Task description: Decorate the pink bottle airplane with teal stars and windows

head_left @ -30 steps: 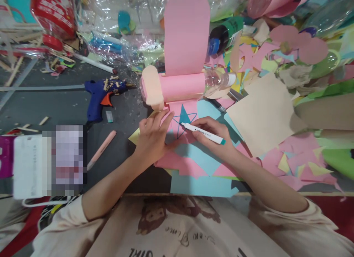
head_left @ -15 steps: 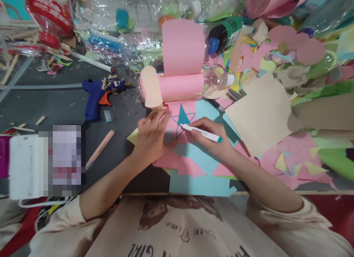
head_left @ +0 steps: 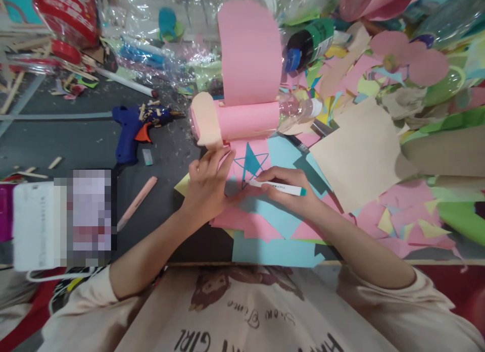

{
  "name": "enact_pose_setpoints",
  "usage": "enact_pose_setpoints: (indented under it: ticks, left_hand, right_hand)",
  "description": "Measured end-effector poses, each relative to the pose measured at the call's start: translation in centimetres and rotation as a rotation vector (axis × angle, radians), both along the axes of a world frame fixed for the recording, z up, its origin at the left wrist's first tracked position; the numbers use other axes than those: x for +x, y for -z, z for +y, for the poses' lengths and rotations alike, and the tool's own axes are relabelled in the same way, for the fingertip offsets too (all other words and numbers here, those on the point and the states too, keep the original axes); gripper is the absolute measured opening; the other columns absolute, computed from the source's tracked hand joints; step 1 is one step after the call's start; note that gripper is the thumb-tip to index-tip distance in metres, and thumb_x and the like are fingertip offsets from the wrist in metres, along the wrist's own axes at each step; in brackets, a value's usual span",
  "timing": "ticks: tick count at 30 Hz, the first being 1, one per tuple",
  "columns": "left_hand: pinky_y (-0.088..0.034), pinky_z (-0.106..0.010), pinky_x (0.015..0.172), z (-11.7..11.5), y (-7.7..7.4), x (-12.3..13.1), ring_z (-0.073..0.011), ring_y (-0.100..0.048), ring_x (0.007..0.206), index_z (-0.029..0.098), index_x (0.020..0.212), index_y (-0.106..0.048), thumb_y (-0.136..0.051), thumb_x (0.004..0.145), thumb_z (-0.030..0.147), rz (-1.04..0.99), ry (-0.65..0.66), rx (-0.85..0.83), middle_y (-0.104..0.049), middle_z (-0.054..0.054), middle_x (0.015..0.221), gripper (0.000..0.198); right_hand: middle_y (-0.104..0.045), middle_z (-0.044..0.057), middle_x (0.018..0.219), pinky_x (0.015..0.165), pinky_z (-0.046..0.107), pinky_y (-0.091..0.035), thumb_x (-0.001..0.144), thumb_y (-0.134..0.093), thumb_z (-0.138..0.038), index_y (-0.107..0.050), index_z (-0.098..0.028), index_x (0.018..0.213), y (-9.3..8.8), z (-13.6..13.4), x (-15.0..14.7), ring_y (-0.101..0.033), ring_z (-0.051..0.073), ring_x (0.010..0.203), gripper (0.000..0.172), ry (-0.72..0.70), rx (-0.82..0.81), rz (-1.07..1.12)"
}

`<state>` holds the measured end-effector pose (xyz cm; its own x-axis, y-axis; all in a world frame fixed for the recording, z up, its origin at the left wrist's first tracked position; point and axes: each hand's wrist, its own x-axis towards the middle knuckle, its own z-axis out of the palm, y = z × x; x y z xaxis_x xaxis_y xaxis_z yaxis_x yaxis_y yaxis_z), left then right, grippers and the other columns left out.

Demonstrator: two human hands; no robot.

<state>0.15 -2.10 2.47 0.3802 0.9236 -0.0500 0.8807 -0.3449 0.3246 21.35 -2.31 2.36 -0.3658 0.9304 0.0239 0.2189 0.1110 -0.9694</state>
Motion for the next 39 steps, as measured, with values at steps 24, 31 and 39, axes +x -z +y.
enact_pose_setpoints:
  ticks: [24, 31, 39]
  left_hand:
    - [-0.038, -0.044, 0.096, -0.05, -0.04, 0.14, -0.0376, -0.054, 0.126, 0.012, 0.144, -0.05, -0.053, 0.088, 0.068, 0.013, 0.004, 0.036, -0.057, -0.021, 0.142, 0.079]
    - [-0.037, -0.044, 0.099, -0.07, 0.1, 0.01, -0.0368, -0.051, 0.13, 0.014, 0.144, -0.05, -0.054, 0.088, 0.069, -0.003, -0.002, 0.02, -0.056, -0.021, 0.144, 0.079]
    - [-0.038, -0.044, 0.097, 0.04, 0.02, 0.07, -0.0372, -0.052, 0.128, 0.014, 0.144, -0.049, -0.057, 0.086, 0.067, 0.034, 0.002, 0.011, -0.055, -0.021, 0.144, 0.079]
  right_hand:
    - [-0.072, 0.001, 0.071, 0.055, 0.026, -0.049, 0.083, -0.068, -0.03, -0.071, -0.02, 0.082, 0.05, 0.08, -0.41, -0.064, 0.015, 0.062, 0.01, 0.185, -0.085, 0.045]
    - [-0.072, 0.002, 0.072, 0.062, 0.028, -0.052, 0.087, -0.067, -0.032, -0.071, -0.02, 0.077, -0.17, 0.23, 0.05, -0.066, 0.016, 0.066, 0.015, 0.028, -0.015, -0.001]
    - [-0.072, 0.002, 0.068, 0.057, 0.026, -0.049, 0.088, -0.064, -0.033, -0.071, -0.019, 0.077, 0.2, 0.18, 0.2, -0.065, 0.014, 0.061, 0.019, -0.007, 0.047, -0.031]
